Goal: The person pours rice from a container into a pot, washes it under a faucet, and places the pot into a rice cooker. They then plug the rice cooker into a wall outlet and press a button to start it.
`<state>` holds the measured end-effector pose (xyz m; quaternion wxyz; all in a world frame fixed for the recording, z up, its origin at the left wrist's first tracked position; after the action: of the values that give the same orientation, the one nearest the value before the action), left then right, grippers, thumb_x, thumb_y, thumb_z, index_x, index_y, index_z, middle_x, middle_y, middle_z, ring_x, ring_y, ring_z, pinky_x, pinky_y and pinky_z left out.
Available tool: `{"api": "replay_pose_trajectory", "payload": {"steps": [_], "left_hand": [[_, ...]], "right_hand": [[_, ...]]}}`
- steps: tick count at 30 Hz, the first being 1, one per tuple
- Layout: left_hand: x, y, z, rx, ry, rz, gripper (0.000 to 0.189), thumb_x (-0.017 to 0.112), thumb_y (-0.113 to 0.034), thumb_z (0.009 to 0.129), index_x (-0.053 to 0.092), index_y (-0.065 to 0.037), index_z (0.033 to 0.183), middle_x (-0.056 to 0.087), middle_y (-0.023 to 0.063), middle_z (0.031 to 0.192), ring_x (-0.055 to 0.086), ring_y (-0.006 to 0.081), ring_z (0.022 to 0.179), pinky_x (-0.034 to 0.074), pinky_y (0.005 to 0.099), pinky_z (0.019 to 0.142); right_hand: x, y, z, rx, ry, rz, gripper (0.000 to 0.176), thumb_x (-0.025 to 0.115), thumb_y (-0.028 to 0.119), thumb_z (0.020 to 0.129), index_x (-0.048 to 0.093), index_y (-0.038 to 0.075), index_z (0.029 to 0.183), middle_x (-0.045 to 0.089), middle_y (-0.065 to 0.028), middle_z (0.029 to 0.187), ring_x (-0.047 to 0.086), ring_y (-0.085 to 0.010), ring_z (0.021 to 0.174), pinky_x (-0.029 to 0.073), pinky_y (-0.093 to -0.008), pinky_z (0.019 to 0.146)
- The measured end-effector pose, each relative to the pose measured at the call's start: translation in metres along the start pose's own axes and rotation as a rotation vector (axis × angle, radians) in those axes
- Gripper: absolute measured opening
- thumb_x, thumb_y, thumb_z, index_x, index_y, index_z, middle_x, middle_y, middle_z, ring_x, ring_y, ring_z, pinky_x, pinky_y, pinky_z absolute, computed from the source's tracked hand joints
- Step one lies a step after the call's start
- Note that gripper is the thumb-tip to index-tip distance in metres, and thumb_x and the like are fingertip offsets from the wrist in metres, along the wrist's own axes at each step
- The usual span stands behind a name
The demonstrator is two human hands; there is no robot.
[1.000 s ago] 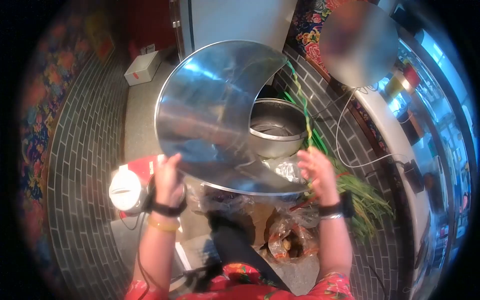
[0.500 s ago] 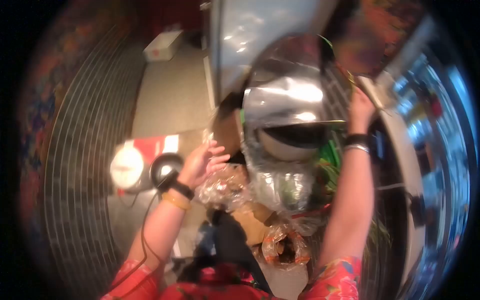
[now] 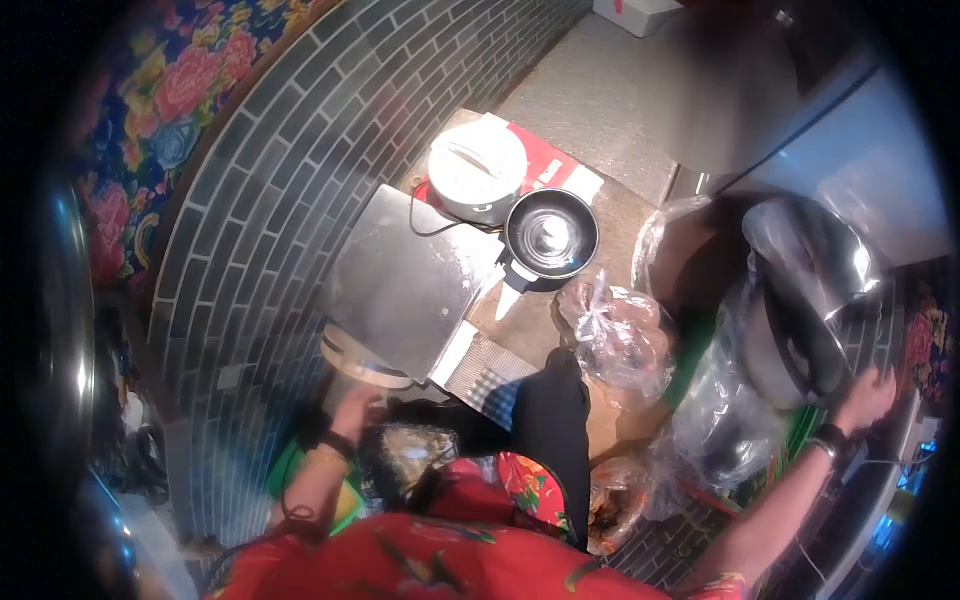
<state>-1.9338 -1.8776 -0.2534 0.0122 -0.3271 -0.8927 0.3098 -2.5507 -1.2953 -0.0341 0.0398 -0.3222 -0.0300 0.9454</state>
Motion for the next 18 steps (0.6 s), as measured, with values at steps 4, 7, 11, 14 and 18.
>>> {"api": "replay_pose_trajectory", "payload": {"steps": [4,7,11,14,18], "left_hand": [[-0.007,-0.029,0.011,-0.011,0.017,-0.215,0.017,0.051,-0.019,0.082,0.052,-0.011,0.098,0.055,0.0015,0.088,0.059,0.0163,0.074,0.044,0.0251,0.060],[-0.009,-0.039,0.032,0.170,0.141,-0.201,0.021,0.055,-0.018,0.081,0.051,-0.010,0.100,0.054,0.0001,0.090,0.058,0.0151,0.080,0.044,0.0256,0.062],[-0.020,-0.044,0.082,0.563,0.231,0.186,0.027,0.053,-0.019,0.083,0.050,-0.006,0.106,0.054,0.0049,0.093,0.056,0.0149,0.084,0.045,0.0256,0.067],[-0.023,-0.023,0.127,0.627,0.071,0.471,0.032,0.052,-0.024,0.082,0.049,-0.006,0.109,0.055,0.0068,0.092,0.056,0.0150,0.080,0.046,0.0240,0.064],[0.015,-0.060,0.119,0.232,0.160,-0.024,0.031,0.052,-0.025,0.083,0.049,-0.006,0.108,0.055,0.0068,0.091,0.056,0.0166,0.081,0.046,0.0251,0.064]], "right_hand": [[-0.042,0.217,-0.019,-0.466,0.245,0.110,0.039,0.059,0.021,0.074,0.054,0.017,0.112,0.050,-0.0089,0.121,0.046,-0.0285,0.110,0.039,-0.0408,0.090],[0.029,0.259,-0.051,-0.400,0.562,-0.184,0.044,0.055,0.032,0.080,0.046,0.017,0.120,0.032,-0.0080,0.135,0.032,-0.0323,0.122,0.034,-0.0584,0.087],[0.067,0.252,-0.052,-0.526,0.539,0.016,0.043,0.048,0.043,0.082,0.056,0.009,0.108,0.057,-0.0148,0.104,0.055,-0.0308,0.096,0.041,-0.0430,0.085],[0.021,0.298,-0.037,-0.422,0.743,-0.229,0.046,0.049,0.047,0.080,0.056,0.009,0.106,0.055,-0.0123,0.108,0.051,-0.0293,0.103,0.037,-0.0460,0.086],[0.016,0.313,-0.057,-0.614,0.722,-0.129,0.051,0.058,0.046,0.074,0.053,0.010,0.109,0.054,-0.0117,0.104,0.049,-0.0285,0.103,0.034,-0.0454,0.088]]}}
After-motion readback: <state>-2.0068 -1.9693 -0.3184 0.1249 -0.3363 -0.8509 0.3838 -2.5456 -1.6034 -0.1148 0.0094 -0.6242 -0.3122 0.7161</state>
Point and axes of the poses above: each hand's wrist, its own z-axis towards the middle knuckle, its own x-axis out of the palm, y = z × x, the point moved 2 cm from there along z, towards the middle knuckle
